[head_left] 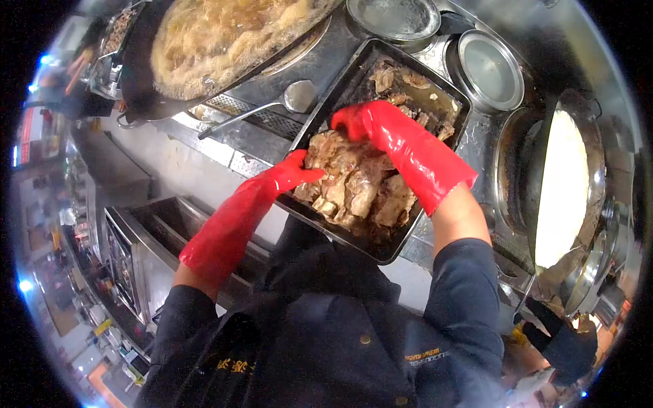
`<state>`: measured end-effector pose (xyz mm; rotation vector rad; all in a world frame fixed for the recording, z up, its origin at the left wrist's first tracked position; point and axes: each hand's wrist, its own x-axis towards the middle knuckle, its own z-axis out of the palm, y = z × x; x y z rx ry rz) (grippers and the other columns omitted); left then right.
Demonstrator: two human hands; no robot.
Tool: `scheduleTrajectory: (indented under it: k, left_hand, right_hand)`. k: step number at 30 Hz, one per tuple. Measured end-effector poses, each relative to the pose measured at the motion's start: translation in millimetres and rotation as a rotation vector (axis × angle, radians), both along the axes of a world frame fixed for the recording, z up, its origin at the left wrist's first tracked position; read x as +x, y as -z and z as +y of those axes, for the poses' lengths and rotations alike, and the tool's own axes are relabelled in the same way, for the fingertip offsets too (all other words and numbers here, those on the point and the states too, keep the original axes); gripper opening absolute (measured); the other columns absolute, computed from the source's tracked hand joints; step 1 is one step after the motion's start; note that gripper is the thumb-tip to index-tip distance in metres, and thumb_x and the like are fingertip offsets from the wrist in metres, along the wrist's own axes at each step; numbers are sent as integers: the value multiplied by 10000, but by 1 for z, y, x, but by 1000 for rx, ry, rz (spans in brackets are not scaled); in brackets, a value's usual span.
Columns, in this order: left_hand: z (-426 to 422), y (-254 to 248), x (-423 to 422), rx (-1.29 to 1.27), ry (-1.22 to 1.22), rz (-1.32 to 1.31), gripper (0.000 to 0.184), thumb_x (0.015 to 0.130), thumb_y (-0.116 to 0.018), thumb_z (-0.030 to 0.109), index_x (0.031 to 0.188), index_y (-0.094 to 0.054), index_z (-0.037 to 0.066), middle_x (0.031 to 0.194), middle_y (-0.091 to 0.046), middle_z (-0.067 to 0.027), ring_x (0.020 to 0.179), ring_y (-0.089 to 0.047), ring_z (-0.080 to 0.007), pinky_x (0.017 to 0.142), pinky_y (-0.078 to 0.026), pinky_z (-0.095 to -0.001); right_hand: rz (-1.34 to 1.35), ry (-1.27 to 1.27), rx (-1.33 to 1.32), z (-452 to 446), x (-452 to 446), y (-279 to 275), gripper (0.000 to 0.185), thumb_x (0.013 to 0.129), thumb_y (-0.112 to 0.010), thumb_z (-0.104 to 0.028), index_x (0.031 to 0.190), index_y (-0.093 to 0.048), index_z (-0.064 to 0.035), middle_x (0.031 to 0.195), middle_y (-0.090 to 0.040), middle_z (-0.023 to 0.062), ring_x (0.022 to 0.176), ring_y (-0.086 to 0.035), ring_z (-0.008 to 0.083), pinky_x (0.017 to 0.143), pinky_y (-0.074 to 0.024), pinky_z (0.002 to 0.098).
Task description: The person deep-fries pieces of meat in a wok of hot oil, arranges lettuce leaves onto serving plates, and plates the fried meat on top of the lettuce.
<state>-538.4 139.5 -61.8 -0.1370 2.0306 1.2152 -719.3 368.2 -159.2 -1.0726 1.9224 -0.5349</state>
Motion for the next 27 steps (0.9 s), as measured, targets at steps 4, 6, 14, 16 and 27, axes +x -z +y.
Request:
scheduleTrajectory:
  k: [4,6,14,16,27]
  left_hand:
    - [12,-11,-12,99,-202,-243,820,816,-838,497,1397,-536,4,1276,-681,-126,1126,-660,-235,885,-556,-394]
    - [20,47,-16,-45,-210,-218,868,762,-876,517,1399,-545,29,1259,-690,-110,1082,-671,-220,799,-568,-375]
    - [33,104,-2,177,-133,-42,789,736,-913,440,1360,-605,68,1224,-714,-109,1080,-682,-221,927,-541,-366]
    - [32,114,-2,207,-127,-45,788,742,-909,430,1367,-599,62,1233,-713,-117,1102,-677,-230,973,-520,-371]
    - [50,59,-52,20,149,-17,926,738,-896,465,1444,-518,-2,1344,-655,-187,1255,-613,-291,1074,-460,-395]
  right_hand:
    - [56,-136,255,-6,4,-78,662,715,-696,-181,1372,-615,-201,1304,-678,137,1195,-644,359,984,-526,469]
    - [48,-148,296,-4,-2,-80,666,715,-704,-188,1375,-612,-195,1299,-679,139,1190,-645,359,980,-526,471]
    - [60,-245,498,23,-5,-71,685,717,-737,-214,1386,-599,-168,1279,-685,148,1171,-652,356,966,-525,479]
    - [49,-264,541,29,-7,-68,691,717,-745,-221,1389,-596,-162,1274,-687,150,1166,-654,356,963,-524,481]
    - [-218,-233,574,81,-6,-49,729,719,-789,-257,1404,-580,-125,1246,-695,163,1139,-664,352,944,-523,492]
